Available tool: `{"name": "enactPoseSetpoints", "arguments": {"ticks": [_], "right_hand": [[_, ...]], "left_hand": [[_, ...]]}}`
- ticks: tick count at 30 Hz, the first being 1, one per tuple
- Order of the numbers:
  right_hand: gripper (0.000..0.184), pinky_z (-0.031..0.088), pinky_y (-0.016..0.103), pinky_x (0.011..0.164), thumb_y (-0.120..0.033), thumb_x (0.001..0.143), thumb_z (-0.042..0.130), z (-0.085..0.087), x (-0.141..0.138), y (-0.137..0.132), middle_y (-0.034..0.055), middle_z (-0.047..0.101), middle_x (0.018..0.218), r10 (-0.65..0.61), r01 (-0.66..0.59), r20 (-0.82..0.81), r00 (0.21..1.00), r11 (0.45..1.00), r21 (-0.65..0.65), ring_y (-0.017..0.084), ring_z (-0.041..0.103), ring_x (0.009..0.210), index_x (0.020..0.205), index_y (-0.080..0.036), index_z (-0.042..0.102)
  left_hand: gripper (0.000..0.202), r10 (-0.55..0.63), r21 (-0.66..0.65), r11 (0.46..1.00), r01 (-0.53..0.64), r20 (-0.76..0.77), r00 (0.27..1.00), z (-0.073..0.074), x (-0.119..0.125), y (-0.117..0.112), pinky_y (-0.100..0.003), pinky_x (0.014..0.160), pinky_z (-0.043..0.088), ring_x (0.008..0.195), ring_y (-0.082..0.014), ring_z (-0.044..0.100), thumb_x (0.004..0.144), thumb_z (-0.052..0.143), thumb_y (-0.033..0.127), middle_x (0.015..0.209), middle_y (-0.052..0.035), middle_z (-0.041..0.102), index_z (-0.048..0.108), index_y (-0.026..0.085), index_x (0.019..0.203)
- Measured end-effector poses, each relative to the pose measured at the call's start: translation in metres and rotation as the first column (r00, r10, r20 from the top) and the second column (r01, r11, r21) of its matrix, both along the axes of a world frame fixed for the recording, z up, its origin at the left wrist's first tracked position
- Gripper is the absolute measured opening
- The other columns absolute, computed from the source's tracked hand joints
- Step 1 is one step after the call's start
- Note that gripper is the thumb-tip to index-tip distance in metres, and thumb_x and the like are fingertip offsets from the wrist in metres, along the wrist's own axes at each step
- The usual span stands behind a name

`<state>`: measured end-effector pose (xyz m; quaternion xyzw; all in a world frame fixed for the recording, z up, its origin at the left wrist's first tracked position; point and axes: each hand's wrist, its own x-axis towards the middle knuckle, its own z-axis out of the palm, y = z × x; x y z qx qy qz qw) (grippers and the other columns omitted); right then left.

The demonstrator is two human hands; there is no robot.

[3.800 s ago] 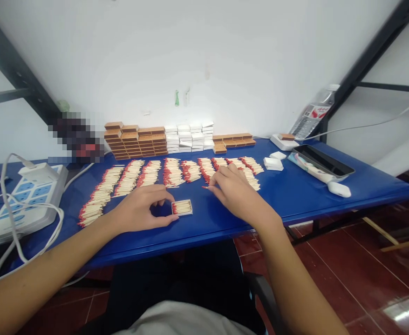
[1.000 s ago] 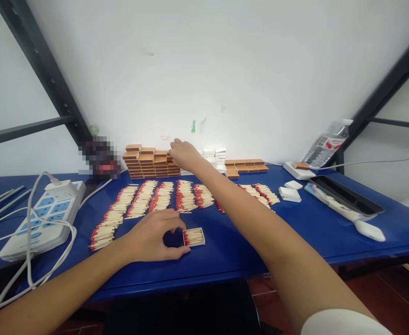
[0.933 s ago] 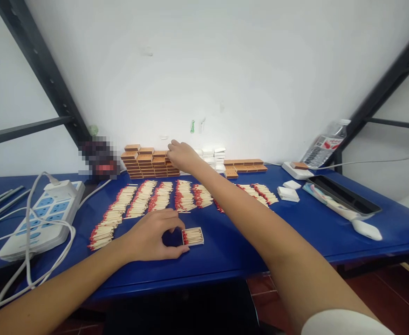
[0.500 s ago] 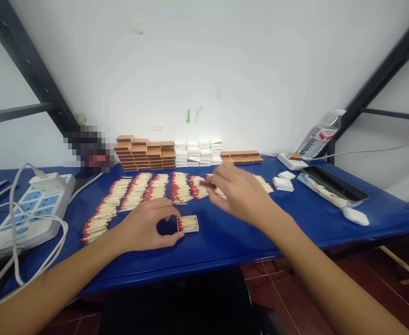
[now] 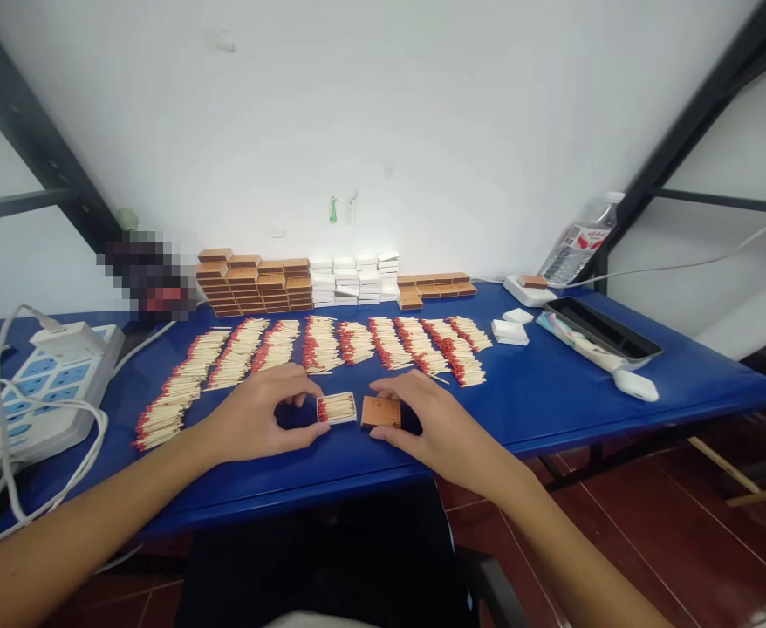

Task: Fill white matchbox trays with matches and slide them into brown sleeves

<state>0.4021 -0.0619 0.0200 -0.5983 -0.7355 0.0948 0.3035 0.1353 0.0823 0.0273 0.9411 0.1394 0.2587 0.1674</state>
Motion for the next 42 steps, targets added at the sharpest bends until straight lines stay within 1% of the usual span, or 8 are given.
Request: {"name": "enactPoseSetpoints", "arguments": {"ticks": [3, 9, 15, 19, 28, 33, 39, 42], "right_hand": [[0.046, 0.064, 0.048, 0.098, -0.049, 0.096, 0.077, -0.003, -0.004, 0.001, 0.009, 0.076, 0.128, -0.028, 0.03, -0.04, 0.999, 0.999, 0.039, 0.031, 0.074, 0.113, 0.139, -0.033, 0.068], [0.043, 0.064, 0.043, 0.097, -0.049, 0.097, 0.077, -0.007, -0.005, 0.001, 0.0078, 0.076, 0.129, -0.018, 0.024, -0.065, 0.998, 0.996, 0.085, 0.028, 0.075, 0.111, 0.136, -0.032, 0.069], [0.037, 0.065, 0.043, 0.095, -0.048, 0.099, 0.074, -0.002, -0.005, 0.001, 0.0061, 0.078, 0.129, 0.023, -0.019, -0.077, 0.997, 0.999, 0.045, 0.028, 0.076, 0.111, 0.133, -0.032, 0.069], [0.031, 0.065, 0.044, 0.093, -0.047, 0.099, 0.073, 0.002, -0.008, 0.001, 0.0051, 0.08, 0.124, 0.026, -0.021, -0.077, 0.997, 0.998, 0.061, 0.029, 0.078, 0.108, 0.127, -0.033, 0.072], [0.033, 0.067, 0.042, 0.092, -0.047, 0.097, 0.077, -0.008, -0.009, 0.001, 0.0054, 0.08, 0.126, -0.01, 0.029, -0.143, 0.99, 0.991, 0.129, 0.029, 0.078, 0.11, 0.127, -0.033, 0.072], [0.032, 0.067, 0.048, 0.098, -0.045, 0.096, 0.079, -0.013, -0.016, 0.001, 0.0067, 0.08, 0.124, -0.022, 0.066, -0.22, 0.975, 0.978, 0.195, 0.031, 0.077, 0.113, 0.125, -0.033, 0.075], [0.036, 0.068, 0.048, 0.099, -0.047, 0.092, 0.083, -0.016, -0.017, 0.003, 0.0081, 0.08, 0.125, -0.002, 0.061, -0.377, 0.926, 0.988, 0.144, 0.031, 0.079, 0.112, 0.123, -0.03, 0.076], [0.035, 0.066, 0.048, 0.103, -0.045, 0.093, 0.083, -0.015, -0.015, 0.004, 0.0077, 0.08, 0.125, 0.006, 0.039, -0.399, 0.917, 0.994, 0.106, 0.03, 0.078, 0.114, 0.124, -0.03, 0.075]], "left_hand": [[0.021, -0.011, -0.017, 1.0, 0.011, 0.0, 1.0, 0.0, 0.0, -0.001, -0.03, 0.068, 0.045, 0.077, -0.0171, 0.06, 0.092, 0.079, 0.04, 0.082, -0.0002, 0.062, 0.072, 0.021, 0.099], [0.021, -0.02, -0.022, 1.0, 0.02, 0.003, 1.0, 0.001, 0.001, -0.001, -0.03, 0.068, 0.046, 0.077, -0.0169, 0.06, 0.091, 0.081, 0.04, 0.082, 0.0, 0.062, 0.072, 0.021, 0.098], [0.019, -0.028, -0.012, 1.0, 0.028, -0.002, 1.0, 0.001, 0.001, -0.001, -0.03, 0.071, 0.05, 0.08, -0.0183, 0.065, 0.09, 0.081, 0.036, 0.086, -0.0011, 0.068, 0.071, 0.021, 0.097], [0.021, -0.013, 0.042, 0.999, 0.013, -0.024, 1.0, 0.0, 0.0, -0.001, -0.032, 0.072, 0.052, 0.083, -0.0205, 0.068, 0.088, 0.081, 0.037, 0.089, -0.0026, 0.072, 0.071, 0.021, 0.097], [0.02, 0.019, 0.057, 0.998, -0.02, 0.009, 1.0, 0.0, -0.001, -0.003, -0.033, 0.072, 0.054, 0.081, -0.0207, 0.071, 0.086, 0.081, 0.036, 0.09, -0.0022, 0.077, 0.073, 0.022, 0.097], [0.019, 0.01, 0.045, 0.999, -0.011, 0.017, 1.0, 0.001, 0.0, -0.003, -0.033, 0.072, 0.053, 0.081, -0.0205, 0.068, 0.086, 0.082, 0.036, 0.086, -0.0024, 0.073, 0.072, 0.021, 0.093], [0.019, -0.021, 0.021, 1.0, 0.02, 0.044, 0.999, 0.0, 0.001, -0.003, -0.032, 0.073, 0.054, 0.082, -0.0201, 0.069, 0.088, 0.082, 0.035, 0.089, -0.0023, 0.075, 0.073, 0.022, 0.098], [0.021, -0.044, 0.016, 0.999, 0.043, 0.044, 0.998, 0.0, 0.0, -0.002, -0.032, 0.075, 0.054, 0.085, -0.0204, 0.07, 0.089, 0.083, 0.035, 0.092, -0.0026, 0.076, 0.073, 0.022, 0.103]]}}
